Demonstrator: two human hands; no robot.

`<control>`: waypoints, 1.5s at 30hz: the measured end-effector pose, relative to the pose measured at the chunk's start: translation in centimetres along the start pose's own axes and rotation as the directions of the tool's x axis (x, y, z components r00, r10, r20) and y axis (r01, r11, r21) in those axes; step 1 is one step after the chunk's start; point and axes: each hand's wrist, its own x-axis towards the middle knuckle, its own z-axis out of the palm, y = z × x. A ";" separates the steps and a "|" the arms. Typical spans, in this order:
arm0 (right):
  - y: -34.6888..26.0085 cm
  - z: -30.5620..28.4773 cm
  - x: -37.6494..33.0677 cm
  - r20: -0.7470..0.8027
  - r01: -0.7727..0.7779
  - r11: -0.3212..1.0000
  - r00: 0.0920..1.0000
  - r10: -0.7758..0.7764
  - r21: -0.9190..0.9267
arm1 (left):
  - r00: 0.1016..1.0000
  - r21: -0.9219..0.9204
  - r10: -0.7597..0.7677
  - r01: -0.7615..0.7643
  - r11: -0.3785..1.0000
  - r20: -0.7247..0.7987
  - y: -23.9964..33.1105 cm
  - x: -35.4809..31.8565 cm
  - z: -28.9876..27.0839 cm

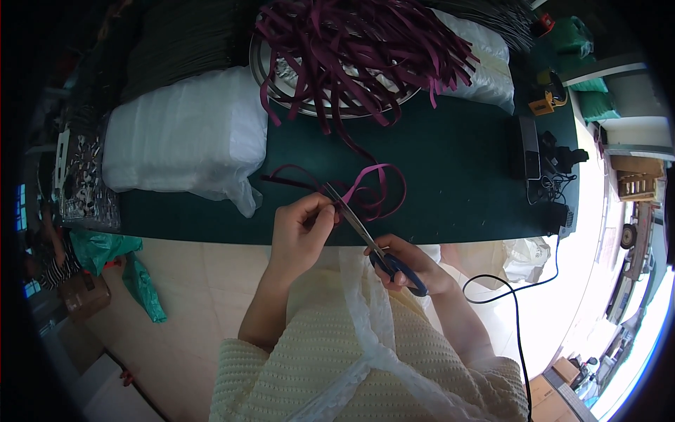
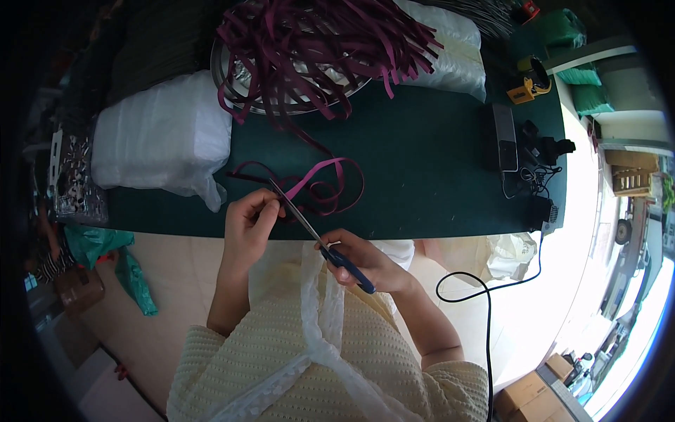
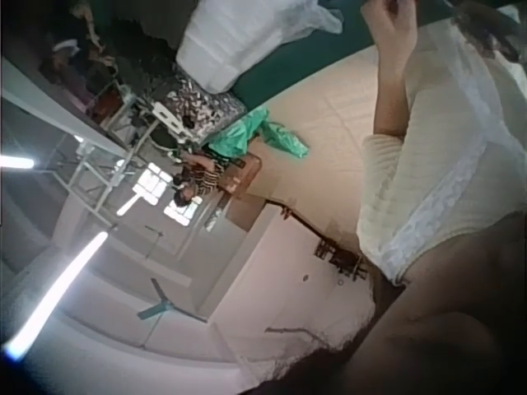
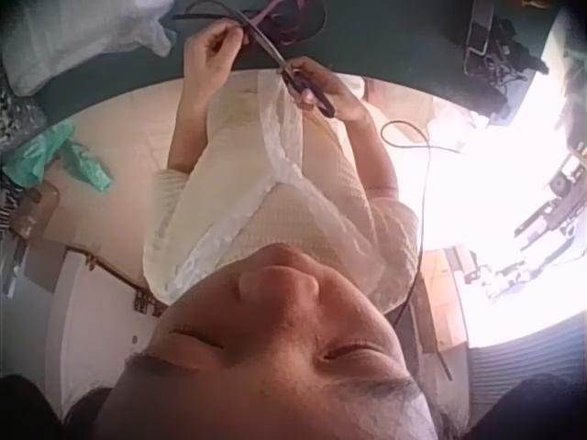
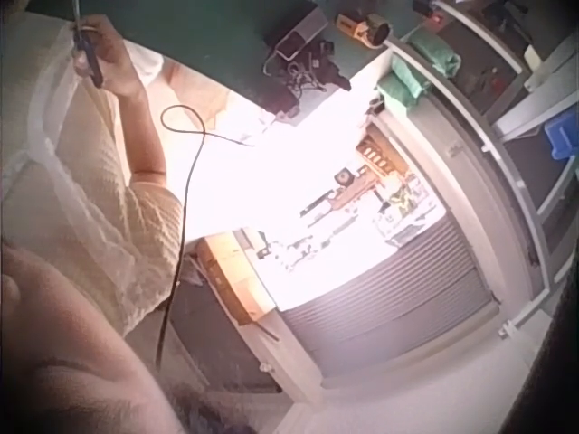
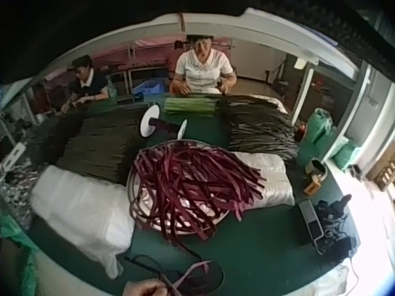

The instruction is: The person pulls a length of purple ribbon from a tray, stretches it out, and cuts it with shears before tying it into a series of knots by hand.

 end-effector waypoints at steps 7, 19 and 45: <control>-0.2 0.3 -0.2 -0.032 -0.015 1.000 0.999 0.015 -0.001 | 1.000 0.003 0.016 -0.016 1.000 -0.012 0.0 -0.1 0.2; -0.3 0.3 -0.6 -0.073 -0.053 0.999 0.996 0.052 -0.008 | 1.000 -0.005 0.002 -0.002 1.000 0.028 -0.2 0.0 0.3; -5.1 -2.5 -3.2 -0.591 -0.246 0.555 0.523 -0.615 -0.795 | 0.991 -0.207 -0.072 0.094 0.974 0.111 -0.9 0.6 -0.8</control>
